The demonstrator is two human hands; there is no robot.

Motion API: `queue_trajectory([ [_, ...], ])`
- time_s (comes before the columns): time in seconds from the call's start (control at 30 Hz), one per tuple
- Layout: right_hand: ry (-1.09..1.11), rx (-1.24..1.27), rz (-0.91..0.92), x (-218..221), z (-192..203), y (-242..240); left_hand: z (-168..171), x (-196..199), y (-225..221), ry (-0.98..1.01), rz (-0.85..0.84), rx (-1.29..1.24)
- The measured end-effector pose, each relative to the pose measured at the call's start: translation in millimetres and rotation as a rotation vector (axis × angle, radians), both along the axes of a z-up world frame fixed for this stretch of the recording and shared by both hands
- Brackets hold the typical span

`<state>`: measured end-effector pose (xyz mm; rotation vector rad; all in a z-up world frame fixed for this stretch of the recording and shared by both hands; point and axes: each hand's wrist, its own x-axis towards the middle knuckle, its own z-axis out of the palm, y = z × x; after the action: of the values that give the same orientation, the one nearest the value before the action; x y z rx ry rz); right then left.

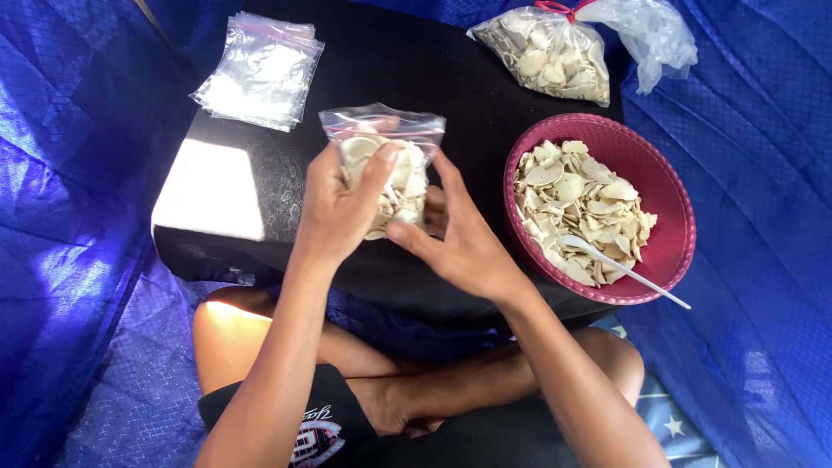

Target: Filling small plastic bags with chips from a bowl using a spoon and hands.

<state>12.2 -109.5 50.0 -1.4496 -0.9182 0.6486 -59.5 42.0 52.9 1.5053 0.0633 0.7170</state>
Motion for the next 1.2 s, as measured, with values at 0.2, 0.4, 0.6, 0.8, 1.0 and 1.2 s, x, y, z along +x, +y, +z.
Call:
queue_trajectory([
  [0.2,0.099,0.020,-0.143,16.0,-25.2,21.8,12.7,14.7,-5.8,0.123,0.017,0.129],
  [0.4,0.140,0.089,-0.119,18.4,-32.8,12.1,27.0,21.4,38.2,0.028,0.111,0.742],
  [0.6,0.018,0.023,-0.184,15.6,-30.9,10.7,47.5,25.2,55.2,0.146,-0.061,0.865],
  [0.8,0.113,0.013,-0.177,20.6,-34.6,7.0,39.3,36.3,53.2,0.001,0.002,0.877],
  [1.0,0.172,0.006,-0.174,20.2,-35.8,6.7,24.6,54.8,53.1,-0.108,0.171,0.913],
  [1.2,0.170,0.019,-0.170,18.7,-37.2,7.7,49.0,58.4,45.8,0.032,0.118,0.968],
])
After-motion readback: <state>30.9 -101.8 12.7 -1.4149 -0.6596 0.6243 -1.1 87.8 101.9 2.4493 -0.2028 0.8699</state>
